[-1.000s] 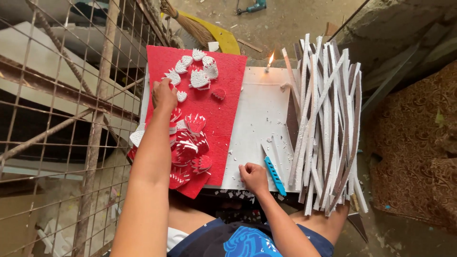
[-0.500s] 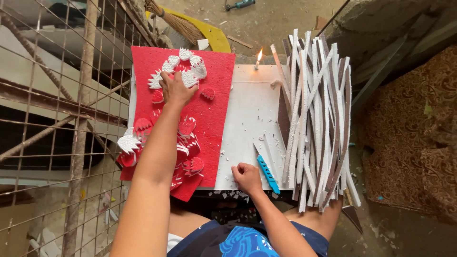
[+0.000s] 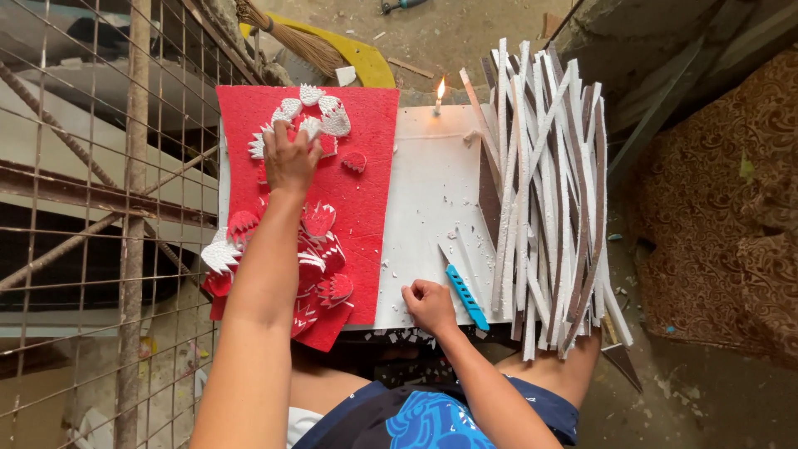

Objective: The person is using a small craft knife to shape or refine small red foam cutouts on a workspace.

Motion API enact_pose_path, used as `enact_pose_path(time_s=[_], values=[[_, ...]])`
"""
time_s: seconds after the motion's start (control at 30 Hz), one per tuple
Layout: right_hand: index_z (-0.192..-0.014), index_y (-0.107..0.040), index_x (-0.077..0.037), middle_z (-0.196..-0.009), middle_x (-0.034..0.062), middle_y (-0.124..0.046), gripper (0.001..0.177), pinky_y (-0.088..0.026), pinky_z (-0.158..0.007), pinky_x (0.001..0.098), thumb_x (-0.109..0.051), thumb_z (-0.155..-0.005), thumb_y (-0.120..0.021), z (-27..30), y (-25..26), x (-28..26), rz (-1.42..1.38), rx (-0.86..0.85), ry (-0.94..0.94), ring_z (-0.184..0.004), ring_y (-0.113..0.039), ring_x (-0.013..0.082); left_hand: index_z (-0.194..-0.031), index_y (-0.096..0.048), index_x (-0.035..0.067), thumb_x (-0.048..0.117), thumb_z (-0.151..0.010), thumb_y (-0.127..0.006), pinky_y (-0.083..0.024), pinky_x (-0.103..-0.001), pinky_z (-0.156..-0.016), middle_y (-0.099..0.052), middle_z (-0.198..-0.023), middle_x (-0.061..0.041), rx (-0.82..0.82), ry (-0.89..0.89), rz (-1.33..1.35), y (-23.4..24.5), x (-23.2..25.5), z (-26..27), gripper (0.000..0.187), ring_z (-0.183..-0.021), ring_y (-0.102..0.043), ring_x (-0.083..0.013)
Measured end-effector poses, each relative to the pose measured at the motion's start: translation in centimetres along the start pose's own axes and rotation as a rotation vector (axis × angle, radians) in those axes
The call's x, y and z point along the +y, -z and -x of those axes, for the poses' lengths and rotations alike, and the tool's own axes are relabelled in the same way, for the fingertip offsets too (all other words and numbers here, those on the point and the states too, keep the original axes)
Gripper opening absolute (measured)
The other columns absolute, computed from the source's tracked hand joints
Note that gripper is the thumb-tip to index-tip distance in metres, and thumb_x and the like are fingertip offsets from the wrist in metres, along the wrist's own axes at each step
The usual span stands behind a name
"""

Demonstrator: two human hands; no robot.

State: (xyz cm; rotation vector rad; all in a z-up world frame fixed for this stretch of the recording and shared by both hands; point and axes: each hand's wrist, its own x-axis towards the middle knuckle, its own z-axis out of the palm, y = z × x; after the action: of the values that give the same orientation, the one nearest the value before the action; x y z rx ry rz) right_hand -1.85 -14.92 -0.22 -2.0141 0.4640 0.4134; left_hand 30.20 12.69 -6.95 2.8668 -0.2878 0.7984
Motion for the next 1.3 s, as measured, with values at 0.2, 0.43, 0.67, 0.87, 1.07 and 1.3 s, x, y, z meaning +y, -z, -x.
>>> enact_pose_path(time_s=[0.2,0.43,0.67,0.87,1.07,1.3], values=[[-0.061,-0.07,-0.013,-0.046,0.0058,-0.062,0.032,-0.052,-0.058,0.0337,-0.038,-0.082,-0.069,0.0,-0.1,0.3,0.012,0.002,0.03,-0.054,-0.069,0.0286,-0.091,-0.072,0.01,0.032,-0.103,-0.061,-0.054,-0.039,-0.081,-0.051,-0.107,-0.002,0.224,0.184,0.268,5.0,0.5,-1.1,0.027,-0.095,-0.064,-0.0296],[-0.062,-0.069,-0.013,-0.043,0.0055,-0.061,0.032,-0.052,-0.055,0.0319,-0.037,-0.083,-0.068,0.0,-0.1,0.8,0.003,-0.014,0.058,-0.048,-0.067,0.0258,-0.092,-0.071,0.011,0.041,-0.104,-0.064,-0.047,-0.039,-0.098,-0.059,-0.099,-0.011,0.022,0.665,1.058,16.6,12.3,3.0,0.034,-0.1,-0.063,-0.0259],[-0.107,-0.069,-0.008,-0.078,0.0182,-0.072,0.04,-0.052,-0.042,0.0267,-0.037,-0.1,-0.043,-1.7,0.3,2.5,-0.561,-0.121,-0.008,-0.05,-0.07,0.0245,-0.077,-0.061,0.011,0.037,-0.104,-0.061,-0.045,-0.026,-0.063,-0.054,-0.067,-0.003,-0.209,0.888,1.267,20.0,21.9,13.2,0.037,-0.061,-0.054,-0.0123],[-0.144,-0.048,-0.002,-0.104,0.0222,-0.068,0.05,-0.056,-0.046,0.0213,-0.018,-0.098,-0.059,0.7,1.9,1.2,-0.814,-0.024,0.022,-0.069,-0.074,0.0253,-0.107,-0.079,0.015,0.04,-0.102,-0.065,-0.044,-0.041,-0.108,-0.06,-0.116,-0.009,-0.431,0.839,1.044,17.8,23.0,21.7,0.029,-0.121,-0.063,-0.0306],[-0.147,-0.048,-0.004,-0.095,0.0227,-0.072,0.059,-0.058,-0.054,0.0263,-0.011,-0.093,-0.071,-0.1,1.6,3.2,-0.525,0.029,0.078,-0.075,-0.074,0.0249,-0.136,-0.069,0.017,0.022,-0.098,-0.058,-0.038,-0.047,-0.117,-0.048,-0.131,-0.015,-0.481,0.697,0.939,19.6,21.7,22.9,0.04,-0.135,-0.05,-0.0387],[-0.128,-0.067,-0.011,-0.074,0.0176,-0.073,0.03,-0.061,-0.048,0.0278,-0.016,-0.1,-0.058,0.3,2.2,3.4,-0.365,0.138,0.052,-0.06,-0.074,0.0235,-0.152,-0.05,0.019,0.019,-0.099,-0.061,-0.059,-0.061,-0.084,-0.051,-0.125,-0.018,-0.546,0.29,0.727,20.6,22.9,21.7,0.054,-0.103,-0.067,-0.0491]])
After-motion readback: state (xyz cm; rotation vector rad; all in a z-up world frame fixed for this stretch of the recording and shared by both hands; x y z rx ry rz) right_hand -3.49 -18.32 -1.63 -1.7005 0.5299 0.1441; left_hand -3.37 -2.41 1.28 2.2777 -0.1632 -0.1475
